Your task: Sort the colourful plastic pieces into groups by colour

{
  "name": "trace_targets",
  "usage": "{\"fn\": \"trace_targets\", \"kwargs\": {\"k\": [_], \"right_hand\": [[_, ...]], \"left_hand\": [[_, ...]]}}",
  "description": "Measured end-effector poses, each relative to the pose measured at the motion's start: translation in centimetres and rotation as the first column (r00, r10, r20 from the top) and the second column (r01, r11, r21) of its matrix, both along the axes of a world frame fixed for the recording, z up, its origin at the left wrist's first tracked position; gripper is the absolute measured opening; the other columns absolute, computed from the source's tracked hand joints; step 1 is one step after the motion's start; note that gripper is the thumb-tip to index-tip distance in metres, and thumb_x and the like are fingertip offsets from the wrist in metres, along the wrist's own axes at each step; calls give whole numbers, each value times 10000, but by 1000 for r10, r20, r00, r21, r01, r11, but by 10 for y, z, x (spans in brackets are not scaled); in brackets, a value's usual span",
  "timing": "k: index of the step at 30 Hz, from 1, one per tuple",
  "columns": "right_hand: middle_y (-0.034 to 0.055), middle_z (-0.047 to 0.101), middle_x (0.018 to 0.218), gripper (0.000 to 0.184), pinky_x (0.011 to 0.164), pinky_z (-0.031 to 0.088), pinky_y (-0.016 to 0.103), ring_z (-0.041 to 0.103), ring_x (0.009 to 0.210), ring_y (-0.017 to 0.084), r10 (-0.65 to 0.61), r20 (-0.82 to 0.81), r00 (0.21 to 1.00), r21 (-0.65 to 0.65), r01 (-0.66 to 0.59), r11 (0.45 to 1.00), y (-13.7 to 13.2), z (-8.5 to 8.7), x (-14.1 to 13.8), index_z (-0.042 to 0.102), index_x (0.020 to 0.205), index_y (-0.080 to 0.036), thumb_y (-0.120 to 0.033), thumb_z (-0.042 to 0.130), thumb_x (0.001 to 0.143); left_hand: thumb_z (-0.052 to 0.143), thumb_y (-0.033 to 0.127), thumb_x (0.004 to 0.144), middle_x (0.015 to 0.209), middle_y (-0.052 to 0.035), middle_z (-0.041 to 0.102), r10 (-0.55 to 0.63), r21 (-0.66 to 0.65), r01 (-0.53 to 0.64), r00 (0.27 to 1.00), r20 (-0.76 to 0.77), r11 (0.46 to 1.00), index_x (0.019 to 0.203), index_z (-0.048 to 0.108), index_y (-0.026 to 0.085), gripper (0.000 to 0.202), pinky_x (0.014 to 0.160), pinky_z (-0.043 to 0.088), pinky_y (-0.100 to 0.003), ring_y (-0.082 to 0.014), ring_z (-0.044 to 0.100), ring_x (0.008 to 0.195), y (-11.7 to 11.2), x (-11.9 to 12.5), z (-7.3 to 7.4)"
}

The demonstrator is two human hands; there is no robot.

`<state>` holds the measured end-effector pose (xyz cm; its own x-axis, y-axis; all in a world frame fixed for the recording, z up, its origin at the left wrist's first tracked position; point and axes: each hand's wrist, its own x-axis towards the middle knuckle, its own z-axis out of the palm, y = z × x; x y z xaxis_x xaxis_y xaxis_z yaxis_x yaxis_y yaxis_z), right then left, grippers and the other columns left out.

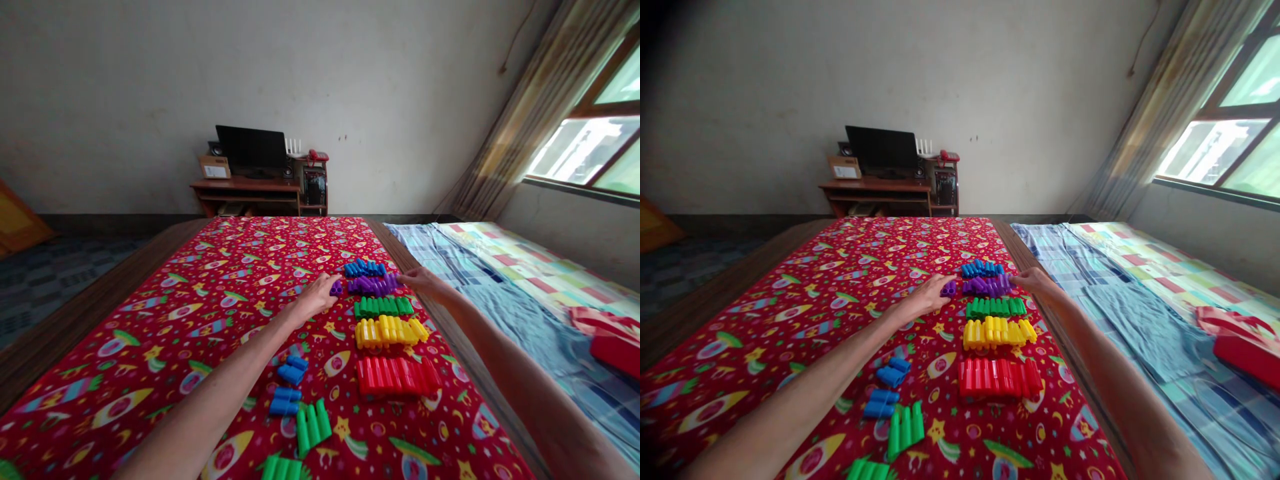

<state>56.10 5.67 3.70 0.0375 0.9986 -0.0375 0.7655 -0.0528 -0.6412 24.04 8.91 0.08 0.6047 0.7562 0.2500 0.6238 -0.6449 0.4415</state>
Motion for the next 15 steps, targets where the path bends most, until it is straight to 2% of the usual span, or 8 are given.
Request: {"fn": "trace_targets", "kwargs": {"k": [4, 8, 12, 15], "right_hand": [[-60, 307, 462, 609, 478, 211, 255, 284, 476, 77, -11, -44, 999, 49, 13, 999, 11, 9, 5, 445, 490, -192, -785, 515, 612], [-65, 288, 456, 580, 486, 219, 259, 281, 474, 76, 92, 28, 995, -38, -91, 995, 20, 16, 0, 429, 475, -199, -756, 524, 605], [-54, 315, 441, 500, 497, 235, 259, 318, 478, 80, 155, 206, 966, -78, -142, 987, 24, 22, -9, 461, 451, -182, -596, 545, 718], [-37, 396, 452, 435, 502, 266, 246, 382, 484, 88, 156, 330, 931, -76, -139, 987, 25, 22, -14, 550, 493, -156, -464, 535, 798]], "left_hand": [[608, 187, 813, 1112, -79, 652, 9, -9, -9, 999, 40, 1000, 1252, 602, 184, 439, 971, 452, -316, -226, 607, 1076, 11, 5, -6], [653, 233, 792, 1007, -57, 683, 78, -37, -75, 994, 79, 996, 1184, 656, 188, 394, 892, 490, -297, -216, 642, 966, 24, 10, -16], [706, 259, 739, 939, -51, 693, 144, -87, -135, 984, 110, 987, 1112, 693, 173, 383, 819, 510, -290, -216, 651, 886, 28, 15, -19], [730, 249, 705, 951, -54, 700, 179, -140, -159, 974, 139, 977, 1106, 690, 168, 411, 811, 508, -291, -221, 650, 893, 26, 19, -14]]}}
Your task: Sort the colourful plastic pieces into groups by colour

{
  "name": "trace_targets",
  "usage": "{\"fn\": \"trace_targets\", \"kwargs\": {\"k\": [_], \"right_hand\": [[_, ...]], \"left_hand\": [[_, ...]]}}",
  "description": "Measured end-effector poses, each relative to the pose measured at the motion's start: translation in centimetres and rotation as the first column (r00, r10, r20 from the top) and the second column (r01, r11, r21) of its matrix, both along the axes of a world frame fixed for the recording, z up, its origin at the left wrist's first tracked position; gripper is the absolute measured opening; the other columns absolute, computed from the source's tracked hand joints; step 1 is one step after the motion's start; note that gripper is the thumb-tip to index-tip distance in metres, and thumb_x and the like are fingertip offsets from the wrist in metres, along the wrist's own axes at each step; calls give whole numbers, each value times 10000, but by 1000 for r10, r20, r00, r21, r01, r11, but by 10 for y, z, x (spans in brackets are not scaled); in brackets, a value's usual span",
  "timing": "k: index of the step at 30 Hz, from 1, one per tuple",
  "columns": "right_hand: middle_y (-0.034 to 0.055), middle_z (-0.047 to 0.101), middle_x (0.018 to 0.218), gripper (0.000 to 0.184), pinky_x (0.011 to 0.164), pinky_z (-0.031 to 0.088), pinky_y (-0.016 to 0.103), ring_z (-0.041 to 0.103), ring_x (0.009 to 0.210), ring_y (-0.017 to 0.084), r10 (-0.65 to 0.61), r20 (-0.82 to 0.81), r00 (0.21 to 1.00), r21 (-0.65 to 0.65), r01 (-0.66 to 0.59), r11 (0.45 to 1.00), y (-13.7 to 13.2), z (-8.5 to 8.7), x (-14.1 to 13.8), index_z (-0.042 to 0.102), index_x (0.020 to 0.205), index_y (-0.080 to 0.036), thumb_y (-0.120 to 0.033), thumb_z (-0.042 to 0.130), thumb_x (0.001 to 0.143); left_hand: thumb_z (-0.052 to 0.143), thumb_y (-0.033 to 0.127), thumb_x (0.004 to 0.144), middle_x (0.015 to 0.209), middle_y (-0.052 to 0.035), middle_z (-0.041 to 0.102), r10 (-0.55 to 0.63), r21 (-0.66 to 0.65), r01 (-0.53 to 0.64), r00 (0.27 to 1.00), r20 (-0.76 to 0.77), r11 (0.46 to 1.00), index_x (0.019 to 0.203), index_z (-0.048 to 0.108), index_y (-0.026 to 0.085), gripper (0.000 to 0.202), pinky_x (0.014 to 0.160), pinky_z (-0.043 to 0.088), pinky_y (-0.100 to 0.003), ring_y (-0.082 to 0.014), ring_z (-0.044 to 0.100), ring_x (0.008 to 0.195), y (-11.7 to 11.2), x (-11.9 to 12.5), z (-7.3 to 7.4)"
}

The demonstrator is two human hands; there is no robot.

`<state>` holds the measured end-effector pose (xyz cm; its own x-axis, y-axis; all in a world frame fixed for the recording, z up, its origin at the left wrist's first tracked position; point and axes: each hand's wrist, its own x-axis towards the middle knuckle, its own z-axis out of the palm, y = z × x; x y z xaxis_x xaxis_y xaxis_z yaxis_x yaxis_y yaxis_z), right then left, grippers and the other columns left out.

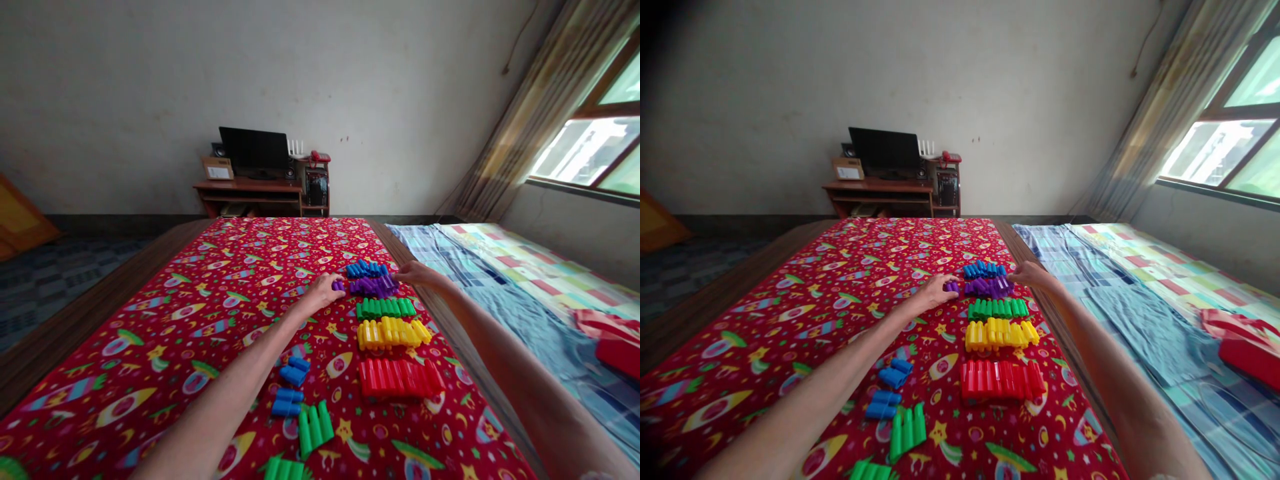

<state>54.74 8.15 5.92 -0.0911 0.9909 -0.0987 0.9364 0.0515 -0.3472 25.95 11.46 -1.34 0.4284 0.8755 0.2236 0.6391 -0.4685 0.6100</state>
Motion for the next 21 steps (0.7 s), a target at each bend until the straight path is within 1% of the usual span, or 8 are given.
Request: {"fn": "trace_targets", "kwargs": {"k": [2, 5, 7, 9, 12, 16, 18, 21], "right_hand": [[-12, 507, 504, 385, 516, 309, 233, 466, 520, 106, -16, 66, 998, 33, 14, 999, 1, -3, -1, 647, 593, -136, -427, 543, 821], [47, 672, 684, 359, 575, 388, 224, 599, 644, 152, -51, 133, 990, 102, 37, 994, 1, -10, 0, 740, 831, -123, -435, 562, 837], [78, 719, 798, 393, 637, 431, 229, 650, 741, 184, -58, 156, 986, 139, 36, 990, 1, -14, 1, 748, 946, -128, -461, 563, 847], [89, 734, 851, 405, 692, 454, 237, 671, 798, 202, -37, 160, 986, 129, 16, 992, 0, -17, 1, 749, 990, -135, -468, 565, 852], [83, 742, 859, 370, 724, 466, 248, 678, 809, 211, -5, 144, 990, 90, -8, 996, -2, -19, -1, 753, 1003, -147, -438, 590, 842], [69, 743, 831, 273, 708, 463, 251, 675, 803, 214, -62, 103, 993, 138, 47, 989, -4, -21, -6, 768, 933, -171, -369, 646, 791], [64, 738, 798, 241, 676, 456, 245, 669, 779, 208, -91, 77, 993, 157, 78, 985, -3, -24, -7, 768, 887, -170, -349, 659, 768], [51, 721, 730, 215, 611, 435, 232, 654, 718, 190, -119, 43, 992, 175, 110, 978, -1, -24, -3, 756, 815, -157, -333, 651, 749]], "left_hand": [[741, 235, 682, 946, -52, 704, 14, -42, -13, 1000, 28, 999, 1131, 671, 163, 460, 801, 508, -295, -221, 650, 879, -3, 4, 4], [753, 215, 645, 937, -57, 707, 43, -112, -35, 996, 75, 993, 1161, 639, 147, 533, 782, 505, -304, -222, 648, 859, -7, 10, 8], [753, 206, 627, 940, -57, 705, 62, -159, -44, 992, 114, 986, 1140, 637, 144, 530, 767, 501, -301, -218, 642, 857, -9, 13, 10], [748, 200, 615, 918, -50, 700, 76, -206, -43, 985, 157, 978, 1087, 651, 142, 486, 739, 494, -284, -204, 635, 838, -10, 14, 13], [726, 233, 634, 785, -13, 673, 73, -279, -7, 972, 225, 960, 980, 679, 139, 362, 635, 467, -241, -162, 608, 715, -15, 12, 20], [682, 336, 686, 542, 53, 546, 62, -383, 65, 949, 311, 922, 873, 696, 142, 270, 465, 364, -203, -107, 483, 489, -22, 5, 27], [702, 337, 663, 535, 61, 541, 80, -412, 79, 932, 355, 908, 859, 694, 145, 274, 450, 345, -194, -101, 471, 484, -24, 2, 28], [746, 308, 618, 598, 48, 593, 124, -436, 85, 895, 429, 896, 841, 687, 149, 281, 476, 377, -192, -109, 521, 543, -24, 0, 26]]}}
